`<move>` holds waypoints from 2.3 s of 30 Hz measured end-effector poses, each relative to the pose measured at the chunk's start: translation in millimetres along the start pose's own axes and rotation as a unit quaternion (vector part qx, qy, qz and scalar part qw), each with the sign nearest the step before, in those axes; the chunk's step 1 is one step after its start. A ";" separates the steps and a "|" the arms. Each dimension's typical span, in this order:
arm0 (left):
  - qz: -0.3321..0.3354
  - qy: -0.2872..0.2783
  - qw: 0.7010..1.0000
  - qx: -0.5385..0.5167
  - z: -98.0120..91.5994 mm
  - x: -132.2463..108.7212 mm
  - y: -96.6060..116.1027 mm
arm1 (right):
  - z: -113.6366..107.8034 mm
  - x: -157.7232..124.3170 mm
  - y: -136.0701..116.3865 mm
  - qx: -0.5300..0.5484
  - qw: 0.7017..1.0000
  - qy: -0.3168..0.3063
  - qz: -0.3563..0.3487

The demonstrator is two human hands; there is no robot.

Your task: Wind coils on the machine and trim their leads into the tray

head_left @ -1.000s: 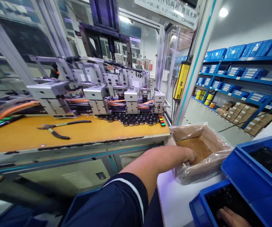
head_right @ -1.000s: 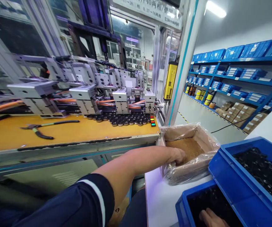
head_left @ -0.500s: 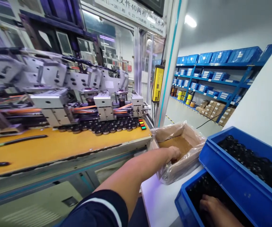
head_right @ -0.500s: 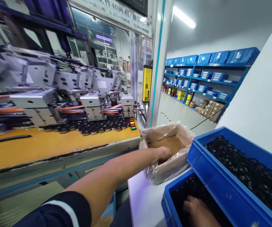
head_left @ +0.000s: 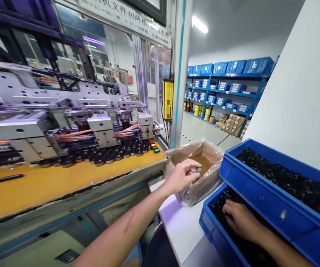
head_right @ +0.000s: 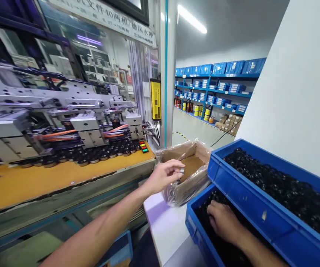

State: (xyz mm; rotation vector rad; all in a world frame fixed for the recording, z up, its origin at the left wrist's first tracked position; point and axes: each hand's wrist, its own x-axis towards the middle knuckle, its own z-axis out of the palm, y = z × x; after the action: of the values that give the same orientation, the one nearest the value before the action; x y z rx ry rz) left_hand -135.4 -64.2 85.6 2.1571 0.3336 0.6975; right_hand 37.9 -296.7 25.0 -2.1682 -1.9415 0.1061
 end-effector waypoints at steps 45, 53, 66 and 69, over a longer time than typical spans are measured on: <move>-0.159 0.097 0.882 -0.432 13.3 -189.5 44.9 | -24.6 0.5 -161.2 0.251 0.893 0.216 -0.305; -0.139 0.065 0.844 -0.514 11.6 -189.4 49.0 | -17.9 0.5 -158.9 0.135 0.896 0.271 -0.325; -0.122 0.065 0.840 -0.525 12.8 -190.5 53.9 | -20.9 -0.5 -158.1 0.106 0.889 0.271 -0.353; -0.119 0.067 0.841 -0.524 13.2 -191.4 53.2 | -22.0 -0.5 -158.6 0.103 0.889 0.271 -0.354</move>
State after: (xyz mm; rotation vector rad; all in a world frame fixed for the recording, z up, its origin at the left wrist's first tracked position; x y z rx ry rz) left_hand -283.1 -193.1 50.4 1.0019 0.2055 0.6623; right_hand -111.7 -284.4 80.8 -1.0813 -2.0920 -0.3601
